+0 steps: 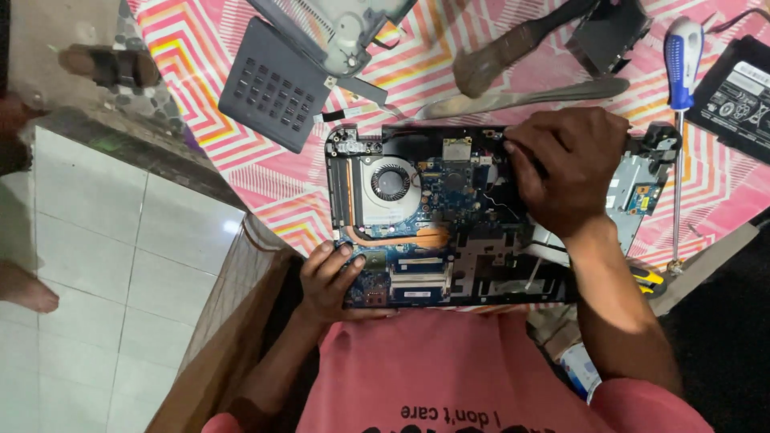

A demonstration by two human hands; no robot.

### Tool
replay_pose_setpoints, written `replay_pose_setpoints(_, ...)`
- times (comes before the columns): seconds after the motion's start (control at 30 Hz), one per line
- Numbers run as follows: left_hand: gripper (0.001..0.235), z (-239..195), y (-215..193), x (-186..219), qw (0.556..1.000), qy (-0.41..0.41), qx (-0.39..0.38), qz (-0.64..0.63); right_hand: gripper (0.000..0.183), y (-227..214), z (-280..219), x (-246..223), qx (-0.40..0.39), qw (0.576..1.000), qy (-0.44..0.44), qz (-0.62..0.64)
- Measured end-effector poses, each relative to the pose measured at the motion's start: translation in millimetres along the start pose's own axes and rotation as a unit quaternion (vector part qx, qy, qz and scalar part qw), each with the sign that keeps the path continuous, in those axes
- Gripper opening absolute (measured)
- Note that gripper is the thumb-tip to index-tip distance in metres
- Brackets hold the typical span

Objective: The person uses a screwdriver to work on the internal components of a disassembled laptop motherboard. They manipulate wires and small parts on the circuit board while the laptop chassis and other components lie on a patterned table.

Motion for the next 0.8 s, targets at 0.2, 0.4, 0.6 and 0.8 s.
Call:
replay_pose_setpoints(0.2, 0.096, -10, 9, -1, 0.999, 0.021, 0.013, 0.033, 0.006, 1, 10, -8, -0.065, 0.998, 0.010, 0.000)
replay_pose_setpoints(0.4, 0.088, -20, 13, -3, 0.999, 0.019, 0.012, 0.033, 0.002, 10, 1, 0, -0.065, 0.998, -0.008, 0.019)
replay_pose_setpoints(0.6, 0.081, -31, 16, -7, 0.999, 0.013, -0.001, 0.032, 0.002, 11, 5, 5, -0.102, 0.990, -0.009, 0.093)
replay_pose_setpoints(0.8, 0.079, -32, 16, -5, 0.999, 0.010, -0.002, 0.036, 0.008, 13, 9, 4, -0.090, 0.989, -0.011, 0.118)
Point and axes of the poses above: each hand's wrist, its own z-axis towards the middle knuckle, its own y-axis out of the palm, x = y × z, the point moved 4 cm from there along z, towards the middle knuckle, and after that the axes turned 3 degrees about z, right-handed, at the moved point
